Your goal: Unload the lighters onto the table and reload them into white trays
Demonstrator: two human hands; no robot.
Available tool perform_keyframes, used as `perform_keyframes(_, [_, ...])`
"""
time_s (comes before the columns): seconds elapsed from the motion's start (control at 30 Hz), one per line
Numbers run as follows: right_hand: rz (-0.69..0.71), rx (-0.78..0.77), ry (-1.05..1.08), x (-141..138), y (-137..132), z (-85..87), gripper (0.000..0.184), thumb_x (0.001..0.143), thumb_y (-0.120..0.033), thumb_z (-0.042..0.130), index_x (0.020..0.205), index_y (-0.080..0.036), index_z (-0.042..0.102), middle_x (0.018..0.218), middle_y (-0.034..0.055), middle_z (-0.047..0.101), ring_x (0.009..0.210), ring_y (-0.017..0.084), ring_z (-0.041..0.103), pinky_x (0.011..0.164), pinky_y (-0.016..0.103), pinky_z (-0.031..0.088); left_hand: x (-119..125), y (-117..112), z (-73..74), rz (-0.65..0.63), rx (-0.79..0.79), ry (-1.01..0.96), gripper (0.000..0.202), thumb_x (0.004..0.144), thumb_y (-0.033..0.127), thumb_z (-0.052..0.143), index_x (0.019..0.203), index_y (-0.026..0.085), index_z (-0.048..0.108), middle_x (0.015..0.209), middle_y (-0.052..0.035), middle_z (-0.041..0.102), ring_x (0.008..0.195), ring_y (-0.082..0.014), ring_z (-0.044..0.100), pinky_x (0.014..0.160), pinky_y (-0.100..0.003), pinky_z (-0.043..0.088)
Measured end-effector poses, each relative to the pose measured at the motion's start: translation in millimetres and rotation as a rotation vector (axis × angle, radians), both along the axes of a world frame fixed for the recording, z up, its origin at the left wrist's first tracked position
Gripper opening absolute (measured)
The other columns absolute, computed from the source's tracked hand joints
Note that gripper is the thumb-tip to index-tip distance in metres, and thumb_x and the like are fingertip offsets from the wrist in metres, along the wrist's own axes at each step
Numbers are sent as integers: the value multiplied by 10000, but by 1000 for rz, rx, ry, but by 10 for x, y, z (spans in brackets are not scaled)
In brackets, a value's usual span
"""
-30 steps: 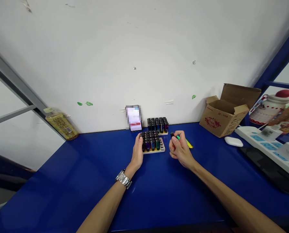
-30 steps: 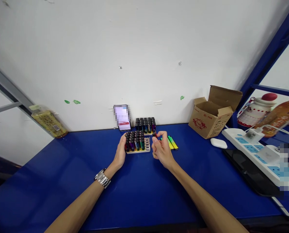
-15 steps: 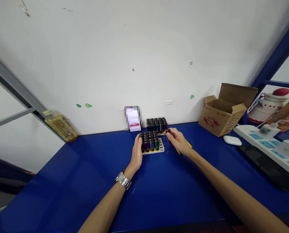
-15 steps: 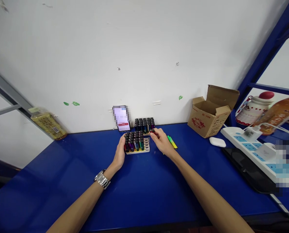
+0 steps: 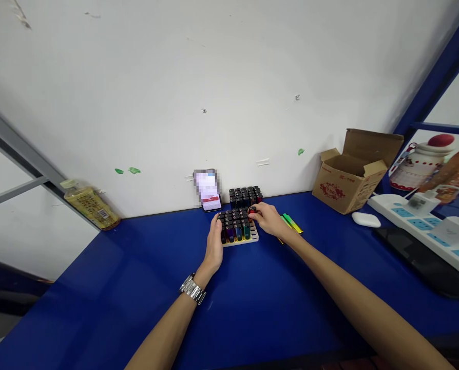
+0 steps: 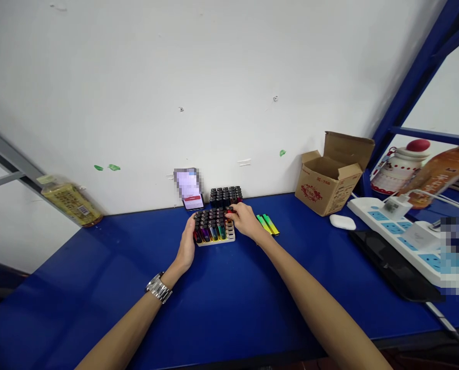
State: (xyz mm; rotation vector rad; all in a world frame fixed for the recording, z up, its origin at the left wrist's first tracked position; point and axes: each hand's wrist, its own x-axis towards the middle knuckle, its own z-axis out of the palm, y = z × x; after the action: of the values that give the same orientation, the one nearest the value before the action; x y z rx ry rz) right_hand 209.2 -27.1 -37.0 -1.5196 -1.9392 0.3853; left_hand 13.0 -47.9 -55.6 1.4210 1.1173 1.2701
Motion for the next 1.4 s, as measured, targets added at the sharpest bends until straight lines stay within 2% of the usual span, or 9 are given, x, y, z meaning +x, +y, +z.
perform_keyframes(0.2, [13, -91, -140, -84, 4, 136, 127, 881, -105, 505, 820, -143, 610, 835, 76, 607, 770, 172, 576, 677, 236, 393, 4, -17, 25, -3, 14, -2, 548, 927, 580, 322, 1305, 223, 493, 1368, -68, 532, 1291, -243, 457, 1102, -410, 332])
perform_keyframes(0.3, [25, -108, -229, -16, -108, 190, 129, 888, -162, 531, 977, -148, 623, 917, 81, 627, 839, 181, 587, 725, 242, 397, 1, -19, 27, -7, 13, 10, 551, 927, 585, 315, 1309, 229, 492, 1374, -68, 527, 1298, -249, 449, 1108, -425, 322])
perform_keyframes(0.37, [-61, -97, -328, 54, -239, 217, 202, 911, -252, 513, 1036, -141, 625, 981, 110, 626, 898, 208, 582, 748, 267, 400, -1, -21, 29, -5, 9, 14, 554, 927, 585, 314, 1318, 232, 487, 1390, -67, 514, 1311, -250, 434, 1116, -428, 310])
perform_keyframes(0.5, [-266, -61, -628, 153, -520, 202, 271, 917, -299, 465, 936, -122, 668, 944, 167, 630, 967, 292, 542, 733, 329, 395, -2, -32, 42, -11, -3, 25, 560, 928, 587, 310, 1336, 239, 472, 1412, -60, 493, 1337, -245, 402, 1131, -414, 285])
perform_keyframes(0.67, [-242, -2, -625, 122, -635, 37, 210, 846, -294, 572, 821, -117, 683, 870, 213, 636, 908, 334, 537, 710, 381, 393, 1, -40, 53, -17, -13, 22, 565, 931, 583, 304, 1348, 234, 456, 1419, -62, 486, 1340, -239, 399, 1132, -406, 283])
perform_keyframes(0.83, [-209, 131, -425, 100, -536, -92, 204, 851, -289, 542, 687, -173, 578, 731, 159, 598, 796, 295, 535, 726, 400, 402, 5, -35, 48, -11, 2, 18, 543, 934, 570, 310, 1324, 232, 481, 1402, -57, 505, 1334, -233, 410, 1131, -404, 290])
perform_keyframes(0.97, [-189, 202, -62, 137, -495, -104, 244, 904, -398, 469, 739, -219, 455, 797, 79, 566, 782, 230, 545, 714, 358, 436, 5, -25, 36, -9, 8, 15, 539, 934, 568, 309, 1313, 232, 494, 1403, -61, 504, 1325, -240, 421, 1126, -418, 299])
perform_keyframes(1.2, [24, -5, 914, 49, -544, -62, 371, 836, -558, 542, 858, -253, 330, 713, -40, 578, 589, 135, 569, 581, 291, 496, -5, -7, 7, 4, 18, 29, 548, 935, 570, 311, 1332, 233, 481, 1404, -60, 504, 1329, -241, 414, 1132, -421, 288])
perform_keyframes(1.4, [-37, -123, 1193, -43, -554, -14, 407, 790, -588, 575, 699, -197, 504, 517, -43, 482, 461, 100, 443, 452, 235, 395, -2, -16, 17, 6, 10, 31, 555, 936, 573, 307, 1350, 237, 463, 1415, -59, 494, 1331, -235, 413, 1134, -413, 282])
